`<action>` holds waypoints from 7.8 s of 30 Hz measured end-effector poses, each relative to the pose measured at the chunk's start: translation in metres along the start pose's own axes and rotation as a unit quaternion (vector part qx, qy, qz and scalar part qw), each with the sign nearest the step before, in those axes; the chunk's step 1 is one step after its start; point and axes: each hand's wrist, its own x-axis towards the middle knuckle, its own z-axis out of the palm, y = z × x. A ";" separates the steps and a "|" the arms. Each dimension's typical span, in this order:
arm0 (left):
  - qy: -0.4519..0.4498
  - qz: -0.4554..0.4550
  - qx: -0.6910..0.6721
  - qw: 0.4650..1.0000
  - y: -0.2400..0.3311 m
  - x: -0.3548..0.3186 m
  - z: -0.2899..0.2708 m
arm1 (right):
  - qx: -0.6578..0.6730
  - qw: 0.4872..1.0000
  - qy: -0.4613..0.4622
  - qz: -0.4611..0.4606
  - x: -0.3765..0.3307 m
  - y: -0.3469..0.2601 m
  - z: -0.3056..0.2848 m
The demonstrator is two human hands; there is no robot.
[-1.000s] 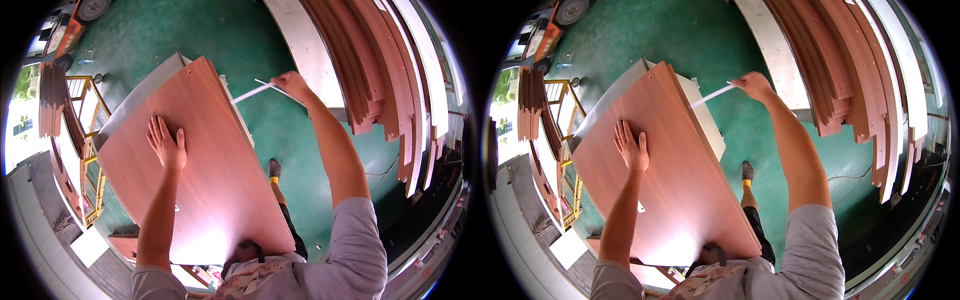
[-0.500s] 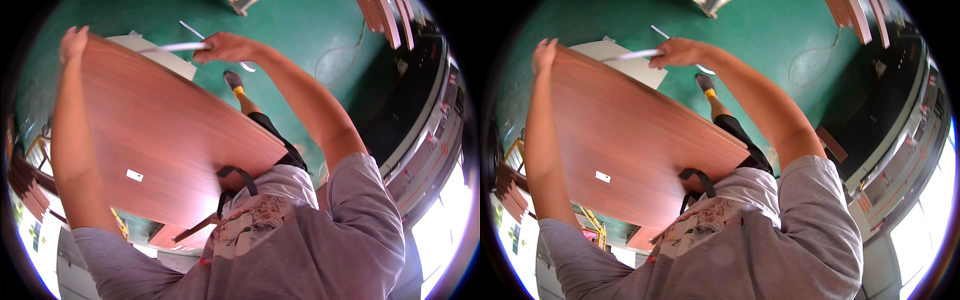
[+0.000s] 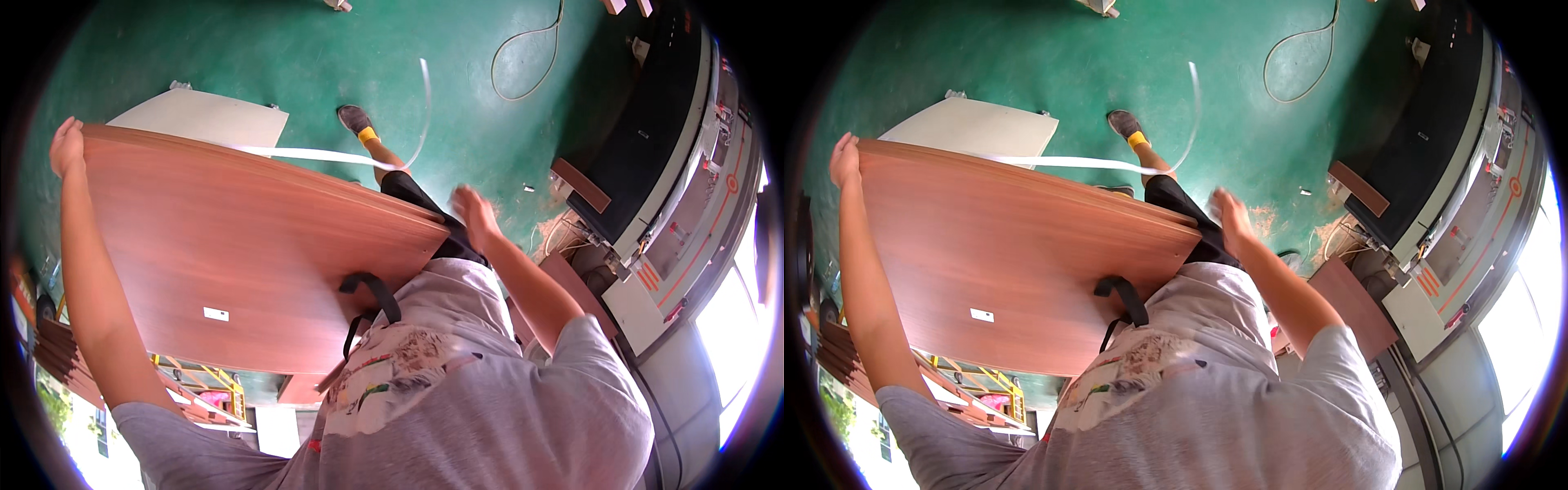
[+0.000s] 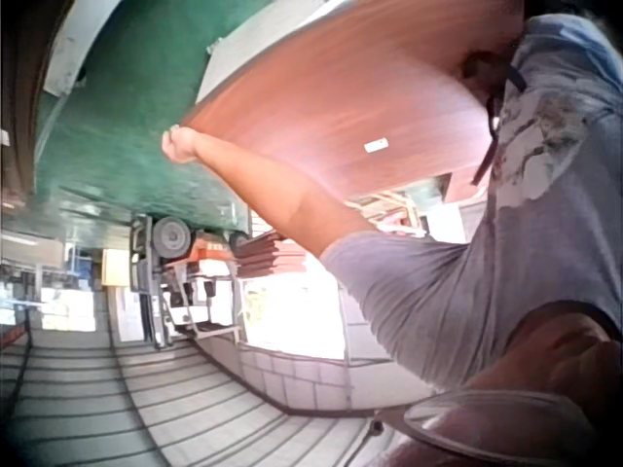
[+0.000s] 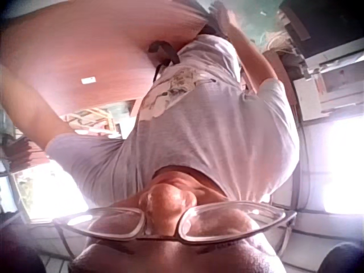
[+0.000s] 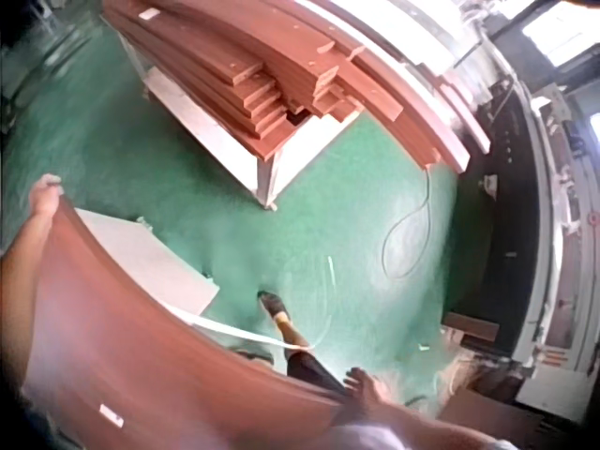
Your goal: The person organizes various wood and composite panels in a workshop by picking them up from a pile or a workbench and stacking them on the floor or other work surfaces.
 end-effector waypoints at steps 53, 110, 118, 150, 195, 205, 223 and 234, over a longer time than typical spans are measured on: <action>0.079 -0.063 0.123 0.987 -0.106 -0.337 -0.080 | -0.033 0.792 -0.600 0.111 -0.016 -0.198 0.467; 0.241 -0.321 -0.539 0.740 -0.561 -0.551 -0.218 | -0.492 0.158 -0.029 -0.855 -0.266 0.042 0.619; 0.150 -0.331 -0.248 0.898 -0.521 -0.510 -0.193 | -0.482 0.153 -0.041 -0.862 -0.267 0.041 0.619; 0.093 -0.429 -0.428 0.790 -0.287 -0.868 -0.089 | -0.502 0.171 -0.034 -0.847 -0.271 0.038 0.617; 0.078 -0.579 -0.205 0.785 -0.226 -0.943 -0.101 | -0.459 0.791 -0.092 -0.394 -0.098 -0.004 0.046; 0.135 -0.513 -0.821 0.212 -0.199 -0.989 -0.015 | -0.070 0.961 -0.234 -0.132 -0.068 0.059 0.040; 0.131 -0.555 -0.694 0.439 -0.144 -0.856 -0.129 | -0.129 0.916 -0.306 -0.222 -0.138 -0.013 0.094; 0.161 -0.570 -0.680 0.433 -0.201 -0.646 -0.137 | -0.163 0.918 -0.300 -0.203 -0.158 -0.114 0.288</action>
